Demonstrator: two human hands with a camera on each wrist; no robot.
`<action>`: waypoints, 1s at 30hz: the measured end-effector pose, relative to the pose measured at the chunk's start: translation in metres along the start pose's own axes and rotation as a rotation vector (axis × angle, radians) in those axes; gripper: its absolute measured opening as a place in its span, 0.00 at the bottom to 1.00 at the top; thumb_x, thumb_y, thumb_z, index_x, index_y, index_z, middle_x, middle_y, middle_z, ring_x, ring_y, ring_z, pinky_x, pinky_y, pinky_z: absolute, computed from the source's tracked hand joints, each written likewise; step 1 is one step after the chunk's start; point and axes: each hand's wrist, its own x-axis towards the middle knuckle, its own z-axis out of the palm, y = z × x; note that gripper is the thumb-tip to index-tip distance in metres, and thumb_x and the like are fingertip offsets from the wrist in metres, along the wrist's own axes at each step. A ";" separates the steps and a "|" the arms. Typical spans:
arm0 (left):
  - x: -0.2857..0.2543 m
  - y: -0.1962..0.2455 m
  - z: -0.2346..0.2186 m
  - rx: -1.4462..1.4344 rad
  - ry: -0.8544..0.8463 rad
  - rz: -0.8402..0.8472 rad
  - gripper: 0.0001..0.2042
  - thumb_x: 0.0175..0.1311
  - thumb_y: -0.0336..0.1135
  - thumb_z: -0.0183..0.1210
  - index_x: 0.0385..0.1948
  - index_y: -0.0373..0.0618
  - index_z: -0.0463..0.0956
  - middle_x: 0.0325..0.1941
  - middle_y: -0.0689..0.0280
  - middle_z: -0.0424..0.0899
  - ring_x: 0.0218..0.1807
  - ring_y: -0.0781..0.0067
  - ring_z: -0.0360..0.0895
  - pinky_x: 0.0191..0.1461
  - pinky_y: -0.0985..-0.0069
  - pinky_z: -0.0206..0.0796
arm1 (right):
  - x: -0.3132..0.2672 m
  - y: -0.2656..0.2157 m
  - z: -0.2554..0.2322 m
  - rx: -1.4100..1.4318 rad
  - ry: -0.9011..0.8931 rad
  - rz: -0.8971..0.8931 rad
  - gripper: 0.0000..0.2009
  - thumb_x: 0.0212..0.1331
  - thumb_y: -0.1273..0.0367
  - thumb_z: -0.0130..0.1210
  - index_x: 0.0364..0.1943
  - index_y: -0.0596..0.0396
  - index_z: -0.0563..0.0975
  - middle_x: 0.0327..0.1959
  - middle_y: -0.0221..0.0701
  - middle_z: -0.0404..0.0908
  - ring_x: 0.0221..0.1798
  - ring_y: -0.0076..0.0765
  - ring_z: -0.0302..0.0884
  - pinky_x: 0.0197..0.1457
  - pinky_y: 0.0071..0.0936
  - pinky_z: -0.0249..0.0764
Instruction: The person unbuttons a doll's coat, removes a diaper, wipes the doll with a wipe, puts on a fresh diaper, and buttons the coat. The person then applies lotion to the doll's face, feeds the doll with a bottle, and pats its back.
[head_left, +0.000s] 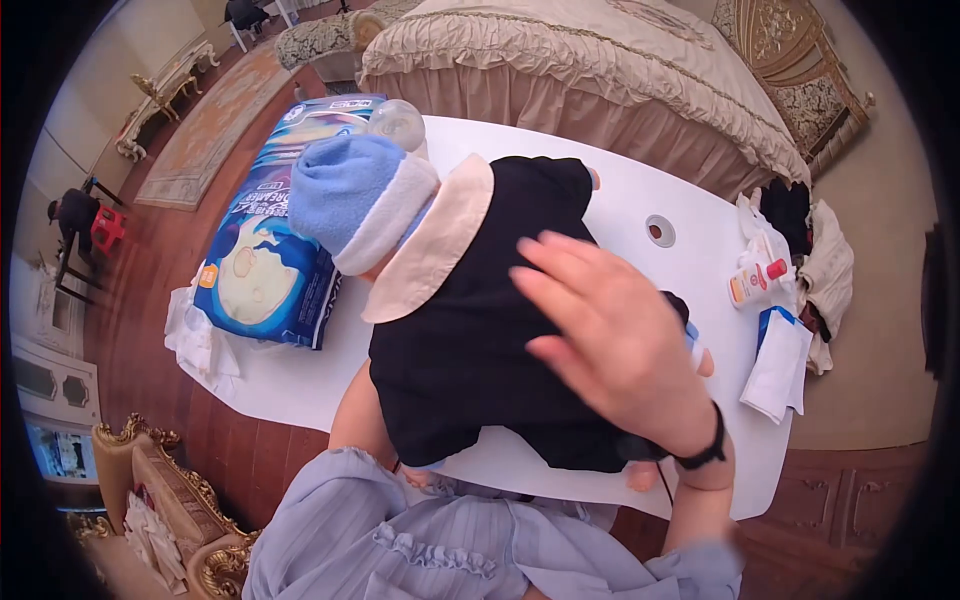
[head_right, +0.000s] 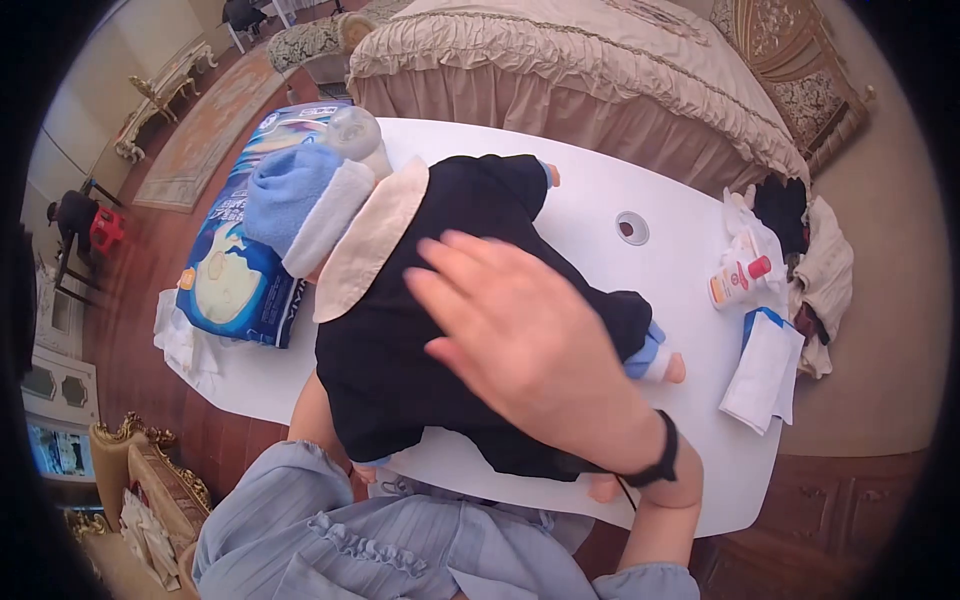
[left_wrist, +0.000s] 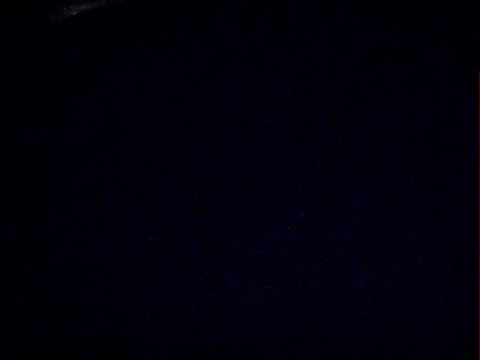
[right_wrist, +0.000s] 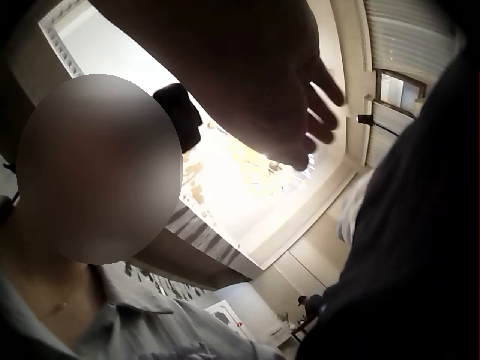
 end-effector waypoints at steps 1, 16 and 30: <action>0.001 0.003 0.000 0.004 -0.001 0.010 0.42 0.51 0.34 0.70 0.69 0.41 0.54 0.57 0.56 0.77 0.53 0.61 0.79 0.54 0.66 0.73 | 0.007 0.001 0.009 0.005 -0.035 -0.027 0.31 0.52 0.65 0.66 0.62 0.56 0.71 0.67 0.43 0.68 0.70 0.51 0.65 0.70 0.48 0.63; 0.016 0.002 0.026 0.014 -0.090 0.052 0.42 0.51 0.34 0.70 0.68 0.41 0.55 0.56 0.57 0.77 0.53 0.61 0.79 0.54 0.66 0.73 | -0.017 0.025 0.027 -0.037 -0.011 0.078 0.37 0.56 0.58 0.63 0.71 0.50 0.64 0.77 0.43 0.52 0.78 0.52 0.50 0.77 0.59 0.45; 0.013 -0.009 0.023 0.046 -0.113 0.040 0.41 0.51 0.34 0.70 0.68 0.41 0.56 0.56 0.57 0.78 0.53 0.61 0.79 0.54 0.66 0.73 | -0.021 0.039 0.024 -0.039 -0.122 0.102 0.37 0.59 0.58 0.61 0.72 0.53 0.61 0.77 0.44 0.51 0.78 0.52 0.49 0.78 0.51 0.46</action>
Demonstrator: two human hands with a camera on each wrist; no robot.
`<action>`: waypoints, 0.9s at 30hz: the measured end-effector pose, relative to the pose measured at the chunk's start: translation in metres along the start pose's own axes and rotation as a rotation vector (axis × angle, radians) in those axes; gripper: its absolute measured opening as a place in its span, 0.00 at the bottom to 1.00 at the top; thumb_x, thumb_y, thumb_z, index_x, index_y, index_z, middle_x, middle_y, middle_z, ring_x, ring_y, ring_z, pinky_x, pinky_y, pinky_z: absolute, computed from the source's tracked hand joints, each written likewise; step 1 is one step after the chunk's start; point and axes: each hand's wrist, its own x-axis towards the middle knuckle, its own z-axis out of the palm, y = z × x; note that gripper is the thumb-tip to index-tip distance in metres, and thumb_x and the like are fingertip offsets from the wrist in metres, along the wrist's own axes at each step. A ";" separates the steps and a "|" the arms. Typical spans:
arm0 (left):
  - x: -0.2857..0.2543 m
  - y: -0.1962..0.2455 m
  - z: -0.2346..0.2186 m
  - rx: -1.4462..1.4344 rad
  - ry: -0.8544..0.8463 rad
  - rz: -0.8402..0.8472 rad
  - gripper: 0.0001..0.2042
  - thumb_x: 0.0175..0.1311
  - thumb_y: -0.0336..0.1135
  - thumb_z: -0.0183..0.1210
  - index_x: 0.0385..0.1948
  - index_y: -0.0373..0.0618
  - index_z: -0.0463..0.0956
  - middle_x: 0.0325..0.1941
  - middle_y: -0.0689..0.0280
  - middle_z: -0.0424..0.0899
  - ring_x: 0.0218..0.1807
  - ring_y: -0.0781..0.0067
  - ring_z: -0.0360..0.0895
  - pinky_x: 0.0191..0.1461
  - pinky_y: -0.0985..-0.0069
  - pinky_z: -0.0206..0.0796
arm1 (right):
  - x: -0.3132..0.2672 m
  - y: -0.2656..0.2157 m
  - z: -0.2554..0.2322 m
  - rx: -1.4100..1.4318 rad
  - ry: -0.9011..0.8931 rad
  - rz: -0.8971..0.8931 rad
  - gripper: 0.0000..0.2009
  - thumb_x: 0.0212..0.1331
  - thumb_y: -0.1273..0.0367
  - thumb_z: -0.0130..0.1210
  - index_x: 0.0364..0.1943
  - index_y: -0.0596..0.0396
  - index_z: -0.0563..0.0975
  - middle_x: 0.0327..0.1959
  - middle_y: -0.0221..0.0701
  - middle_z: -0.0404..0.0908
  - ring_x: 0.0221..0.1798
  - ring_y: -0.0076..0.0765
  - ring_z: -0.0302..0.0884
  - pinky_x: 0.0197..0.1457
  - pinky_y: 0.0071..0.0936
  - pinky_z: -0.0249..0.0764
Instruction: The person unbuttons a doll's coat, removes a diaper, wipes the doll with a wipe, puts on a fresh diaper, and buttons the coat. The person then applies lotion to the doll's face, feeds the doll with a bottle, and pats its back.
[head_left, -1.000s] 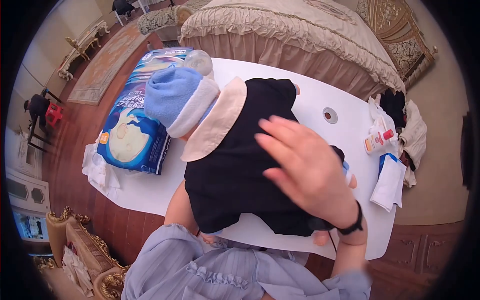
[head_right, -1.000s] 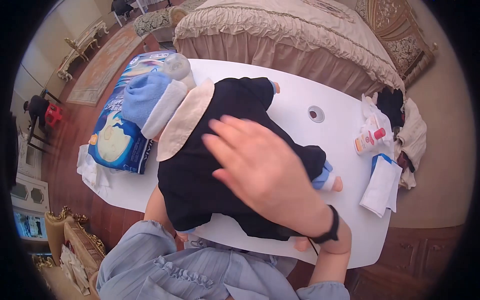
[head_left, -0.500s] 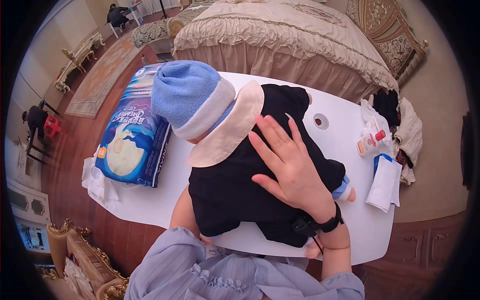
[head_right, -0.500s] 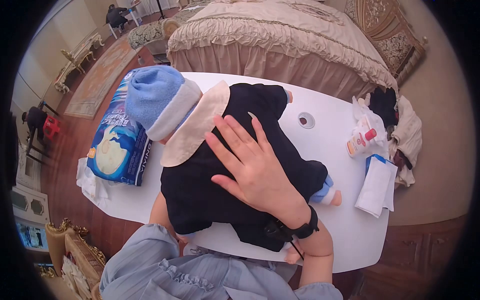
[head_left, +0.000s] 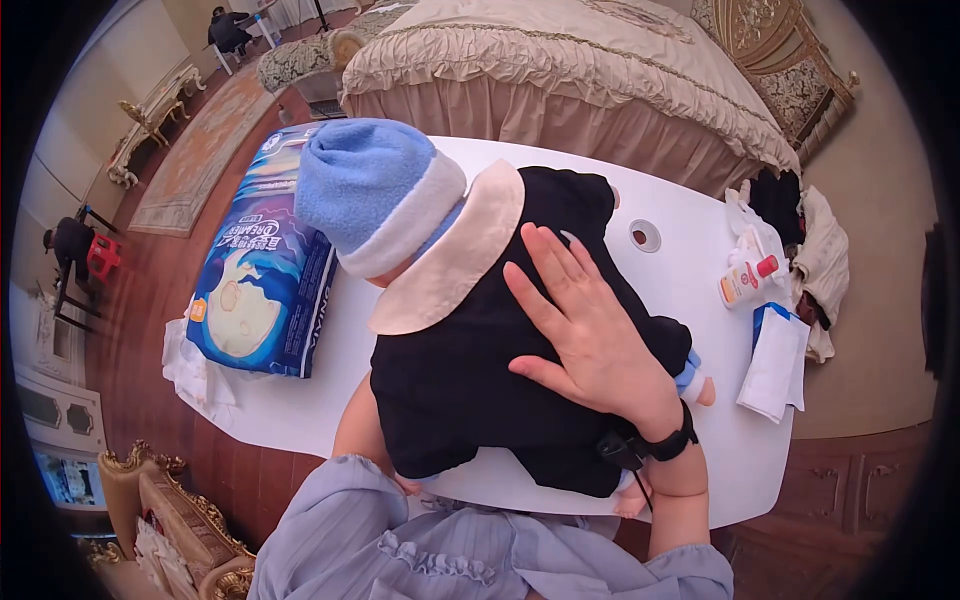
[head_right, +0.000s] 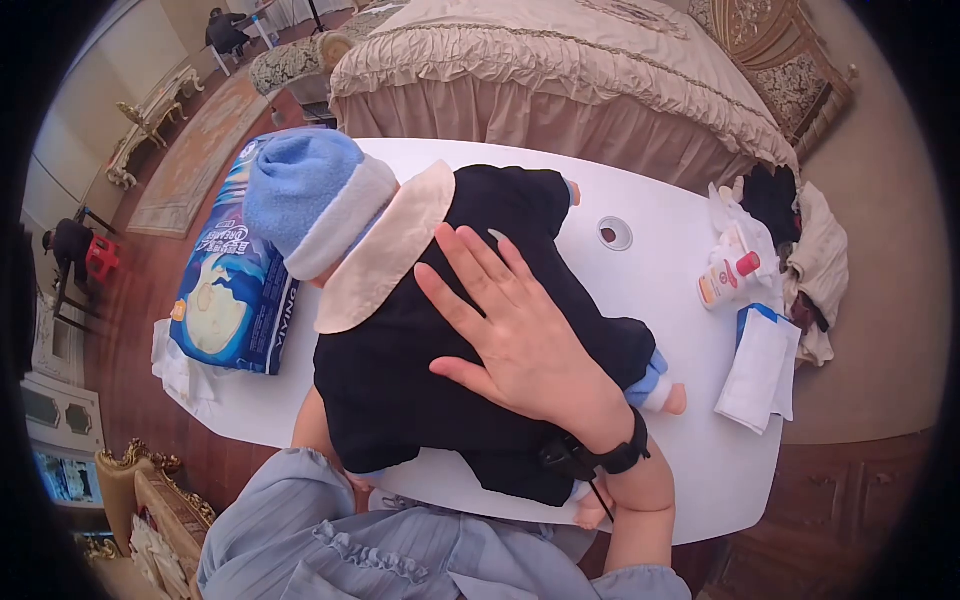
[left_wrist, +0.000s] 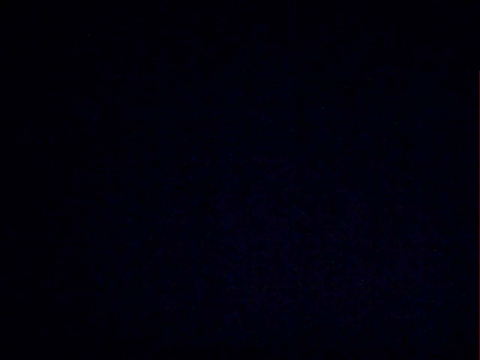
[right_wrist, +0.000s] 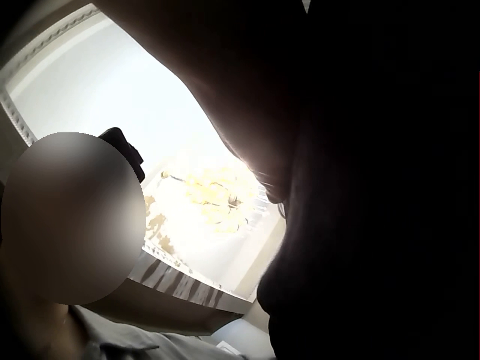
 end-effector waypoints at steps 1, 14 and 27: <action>0.000 0.000 -0.002 0.003 0.002 0.002 0.41 0.51 0.34 0.70 0.68 0.41 0.56 0.56 0.57 0.78 0.53 0.61 0.79 0.54 0.66 0.73 | 0.001 0.000 0.001 0.009 -0.021 0.008 0.37 0.58 0.58 0.61 0.71 0.55 0.61 0.77 0.44 0.52 0.78 0.52 0.50 0.78 0.50 0.46; -0.009 -0.001 -0.009 0.024 -0.003 0.011 0.41 0.51 0.34 0.70 0.67 0.41 0.57 0.56 0.57 0.78 0.52 0.60 0.80 0.54 0.66 0.73 | 0.002 -0.004 0.002 0.017 -0.035 -0.038 0.36 0.58 0.60 0.61 0.72 0.50 0.62 0.78 0.43 0.50 0.78 0.52 0.48 0.78 0.53 0.47; -0.012 0.000 -0.009 0.040 -0.029 0.030 0.40 0.51 0.35 0.70 0.67 0.41 0.57 0.56 0.57 0.78 0.52 0.60 0.80 0.54 0.66 0.73 | -0.007 -0.003 -0.031 0.119 -0.015 -0.030 0.27 0.60 0.69 0.57 0.66 0.55 0.70 0.72 0.47 0.62 0.75 0.55 0.58 0.76 0.48 0.56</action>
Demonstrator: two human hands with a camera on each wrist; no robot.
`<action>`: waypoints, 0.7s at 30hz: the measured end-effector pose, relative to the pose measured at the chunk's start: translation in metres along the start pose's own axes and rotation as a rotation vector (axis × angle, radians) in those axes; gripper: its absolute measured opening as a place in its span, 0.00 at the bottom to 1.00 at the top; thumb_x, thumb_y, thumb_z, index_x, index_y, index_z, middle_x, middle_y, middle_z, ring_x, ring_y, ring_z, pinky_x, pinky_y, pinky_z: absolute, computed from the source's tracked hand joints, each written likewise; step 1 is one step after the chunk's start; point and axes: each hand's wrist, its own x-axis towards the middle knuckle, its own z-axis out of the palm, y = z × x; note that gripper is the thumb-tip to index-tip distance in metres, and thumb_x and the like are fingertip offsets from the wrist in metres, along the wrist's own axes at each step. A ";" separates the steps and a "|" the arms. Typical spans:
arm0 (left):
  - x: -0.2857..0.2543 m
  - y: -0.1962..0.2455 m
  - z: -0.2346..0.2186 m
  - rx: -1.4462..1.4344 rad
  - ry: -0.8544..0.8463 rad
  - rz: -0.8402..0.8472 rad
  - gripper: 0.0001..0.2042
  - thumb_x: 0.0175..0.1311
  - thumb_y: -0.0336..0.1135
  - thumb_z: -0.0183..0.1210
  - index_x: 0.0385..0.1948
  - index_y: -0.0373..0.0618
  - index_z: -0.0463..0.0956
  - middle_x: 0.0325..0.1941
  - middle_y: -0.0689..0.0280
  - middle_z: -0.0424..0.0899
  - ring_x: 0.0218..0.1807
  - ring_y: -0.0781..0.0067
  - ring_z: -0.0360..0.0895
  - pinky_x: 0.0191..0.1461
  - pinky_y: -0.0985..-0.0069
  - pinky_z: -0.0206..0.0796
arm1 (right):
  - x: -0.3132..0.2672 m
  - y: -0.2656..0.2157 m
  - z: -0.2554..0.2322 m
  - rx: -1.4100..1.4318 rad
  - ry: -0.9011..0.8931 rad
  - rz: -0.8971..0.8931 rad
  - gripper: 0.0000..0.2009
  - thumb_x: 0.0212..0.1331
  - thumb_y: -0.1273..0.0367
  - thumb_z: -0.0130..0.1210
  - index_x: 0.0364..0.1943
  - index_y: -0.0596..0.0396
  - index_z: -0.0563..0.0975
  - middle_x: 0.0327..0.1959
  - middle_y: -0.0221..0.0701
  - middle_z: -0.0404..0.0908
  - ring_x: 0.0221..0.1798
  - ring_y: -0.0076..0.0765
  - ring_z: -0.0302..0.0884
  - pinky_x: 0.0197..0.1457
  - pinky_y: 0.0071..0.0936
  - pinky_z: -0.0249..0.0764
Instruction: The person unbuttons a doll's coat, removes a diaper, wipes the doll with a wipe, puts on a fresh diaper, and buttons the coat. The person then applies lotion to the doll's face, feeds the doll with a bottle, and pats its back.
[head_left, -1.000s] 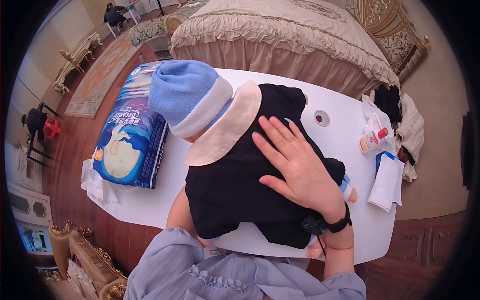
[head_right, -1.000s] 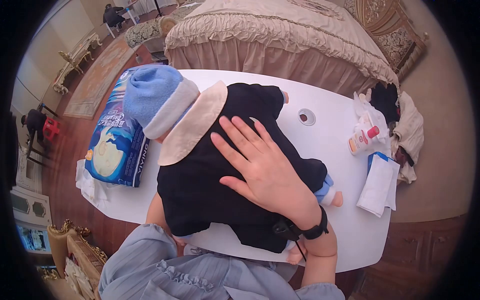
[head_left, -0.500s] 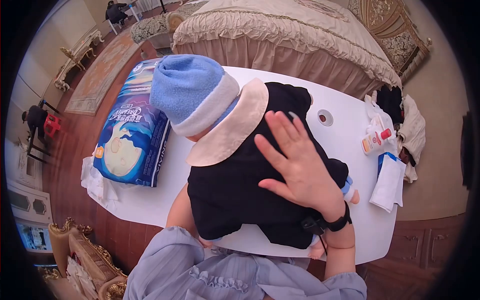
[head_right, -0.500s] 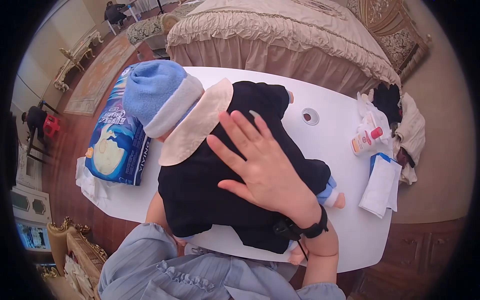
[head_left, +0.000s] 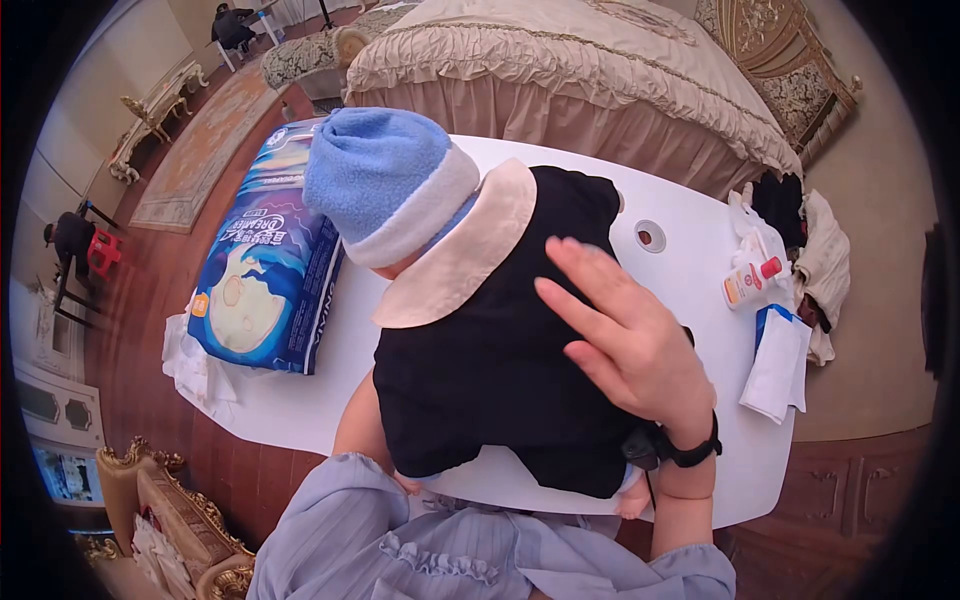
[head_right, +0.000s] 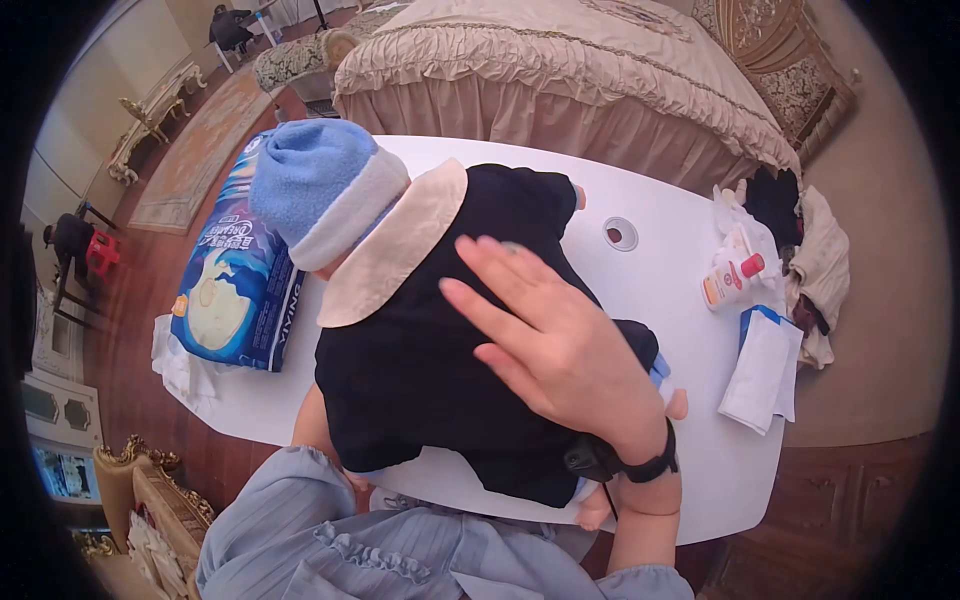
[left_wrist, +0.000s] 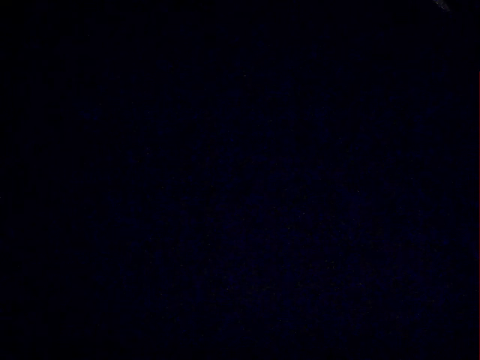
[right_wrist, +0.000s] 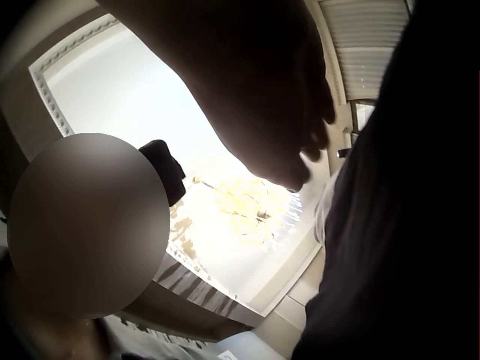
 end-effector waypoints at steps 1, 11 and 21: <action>-0.001 0.000 0.000 0.002 -0.001 0.001 0.40 0.51 0.35 0.70 0.67 0.41 0.57 0.56 0.57 0.78 0.52 0.60 0.80 0.54 0.66 0.73 | 0.004 -0.002 0.005 0.001 0.000 0.000 0.27 0.60 0.69 0.57 0.66 0.55 0.70 0.72 0.47 0.62 0.75 0.55 0.58 0.76 0.48 0.56; -0.005 0.000 -0.003 0.019 -0.009 0.011 0.40 0.50 0.35 0.70 0.66 0.41 0.58 0.55 0.57 0.78 0.52 0.60 0.80 0.54 0.66 0.73 | 0.005 -0.006 0.021 -0.098 -0.160 0.035 0.31 0.60 0.67 0.59 0.69 0.51 0.66 0.76 0.41 0.54 0.77 0.51 0.52 0.78 0.52 0.48; -0.005 -0.002 0.004 0.027 -0.040 0.019 0.39 0.50 0.35 0.70 0.66 0.41 0.59 0.55 0.57 0.79 0.52 0.60 0.80 0.54 0.66 0.73 | -0.003 -0.002 -0.010 0.111 0.001 0.007 0.28 0.57 0.69 0.61 0.65 0.54 0.71 0.71 0.44 0.64 0.74 0.55 0.59 0.74 0.53 0.56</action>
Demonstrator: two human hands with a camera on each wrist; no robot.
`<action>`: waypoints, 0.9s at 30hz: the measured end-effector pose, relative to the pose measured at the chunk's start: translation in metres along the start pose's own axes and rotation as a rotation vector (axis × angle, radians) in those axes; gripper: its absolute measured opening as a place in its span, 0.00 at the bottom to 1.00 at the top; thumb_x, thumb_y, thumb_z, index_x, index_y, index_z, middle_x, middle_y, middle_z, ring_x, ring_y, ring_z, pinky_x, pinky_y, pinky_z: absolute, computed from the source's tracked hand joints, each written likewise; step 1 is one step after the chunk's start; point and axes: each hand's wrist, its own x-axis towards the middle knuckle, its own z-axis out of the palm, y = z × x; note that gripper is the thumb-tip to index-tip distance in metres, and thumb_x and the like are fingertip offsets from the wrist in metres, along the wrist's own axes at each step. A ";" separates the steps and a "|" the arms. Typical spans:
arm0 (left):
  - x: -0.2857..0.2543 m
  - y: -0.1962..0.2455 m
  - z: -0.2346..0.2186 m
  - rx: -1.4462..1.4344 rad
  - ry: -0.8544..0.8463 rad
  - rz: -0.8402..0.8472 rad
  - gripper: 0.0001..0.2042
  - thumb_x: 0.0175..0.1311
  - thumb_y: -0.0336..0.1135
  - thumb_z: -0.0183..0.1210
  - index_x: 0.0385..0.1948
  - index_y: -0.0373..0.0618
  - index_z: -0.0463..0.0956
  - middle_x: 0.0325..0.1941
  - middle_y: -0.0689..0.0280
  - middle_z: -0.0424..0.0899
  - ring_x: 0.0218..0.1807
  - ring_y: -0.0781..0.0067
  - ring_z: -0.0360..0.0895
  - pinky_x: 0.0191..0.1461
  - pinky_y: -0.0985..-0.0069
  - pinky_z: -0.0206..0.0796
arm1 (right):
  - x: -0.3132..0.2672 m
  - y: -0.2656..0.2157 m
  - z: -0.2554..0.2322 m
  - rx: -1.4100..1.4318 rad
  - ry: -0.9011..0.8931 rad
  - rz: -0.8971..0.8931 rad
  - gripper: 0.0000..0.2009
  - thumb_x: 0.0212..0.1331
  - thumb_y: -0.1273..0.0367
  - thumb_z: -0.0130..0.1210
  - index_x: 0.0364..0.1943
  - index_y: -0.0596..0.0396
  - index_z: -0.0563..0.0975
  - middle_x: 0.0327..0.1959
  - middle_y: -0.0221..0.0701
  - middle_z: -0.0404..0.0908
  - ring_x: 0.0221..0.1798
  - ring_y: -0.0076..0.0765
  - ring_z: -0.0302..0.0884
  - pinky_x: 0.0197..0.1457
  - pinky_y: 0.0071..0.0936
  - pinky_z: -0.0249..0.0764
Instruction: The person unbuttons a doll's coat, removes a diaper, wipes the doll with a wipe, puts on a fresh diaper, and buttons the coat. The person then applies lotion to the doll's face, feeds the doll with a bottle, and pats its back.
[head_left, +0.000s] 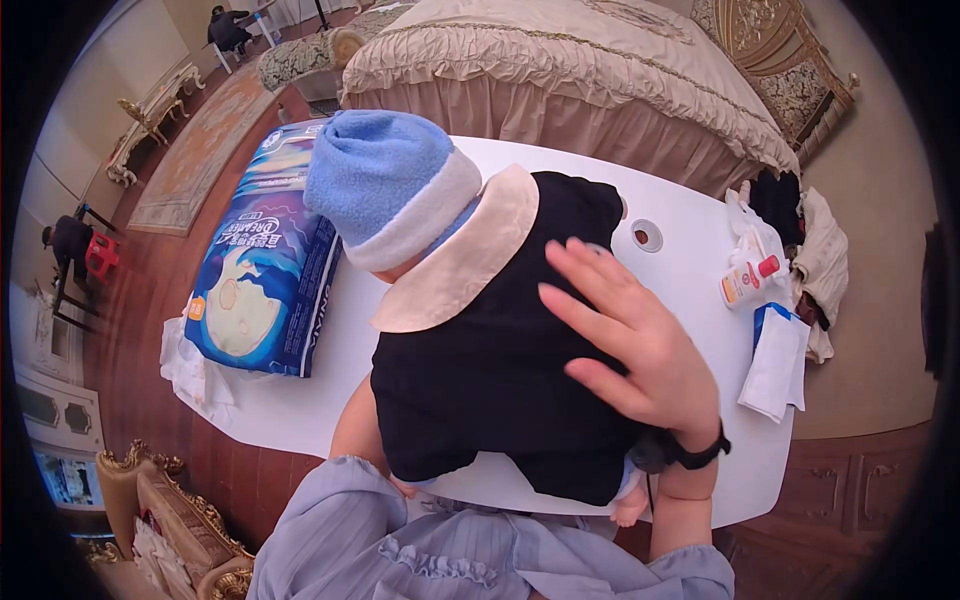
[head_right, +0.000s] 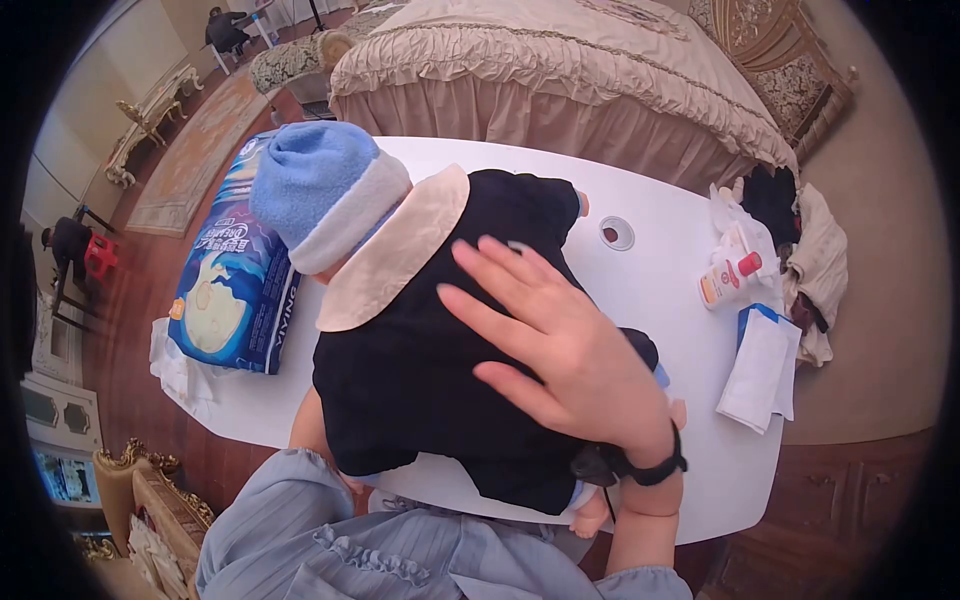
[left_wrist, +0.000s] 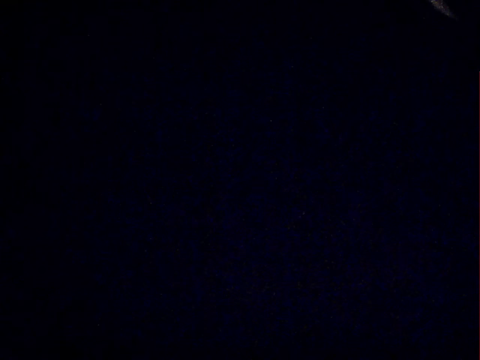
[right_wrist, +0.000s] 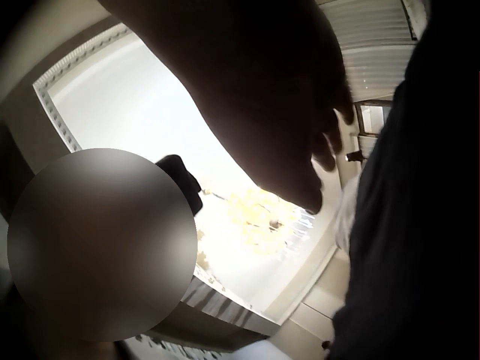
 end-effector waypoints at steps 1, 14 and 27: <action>0.000 0.000 0.001 0.002 -0.005 0.000 0.39 0.50 0.35 0.70 0.66 0.41 0.59 0.55 0.57 0.79 0.52 0.60 0.80 0.54 0.66 0.73 | 0.003 0.002 0.010 -0.025 0.002 -0.002 0.32 0.58 0.66 0.60 0.68 0.54 0.67 0.76 0.47 0.55 0.78 0.58 0.49 0.77 0.55 0.47; -0.004 -0.001 0.002 0.024 -0.040 0.004 0.39 0.50 0.35 0.70 0.66 0.41 0.59 0.55 0.57 0.79 0.52 0.60 0.80 0.54 0.66 0.73 | -0.014 0.024 0.007 -0.006 -0.158 -0.071 0.29 0.61 0.66 0.59 0.68 0.52 0.68 0.75 0.40 0.58 0.76 0.52 0.54 0.76 0.53 0.52; -0.010 -0.003 0.004 0.043 -0.076 0.004 0.39 0.50 0.35 0.70 0.65 0.41 0.60 0.55 0.57 0.79 0.51 0.60 0.80 0.54 0.66 0.73 | 0.006 -0.004 0.032 -0.218 -0.094 0.020 0.31 0.58 0.65 0.61 0.67 0.53 0.67 0.75 0.39 0.58 0.77 0.47 0.53 0.77 0.52 0.51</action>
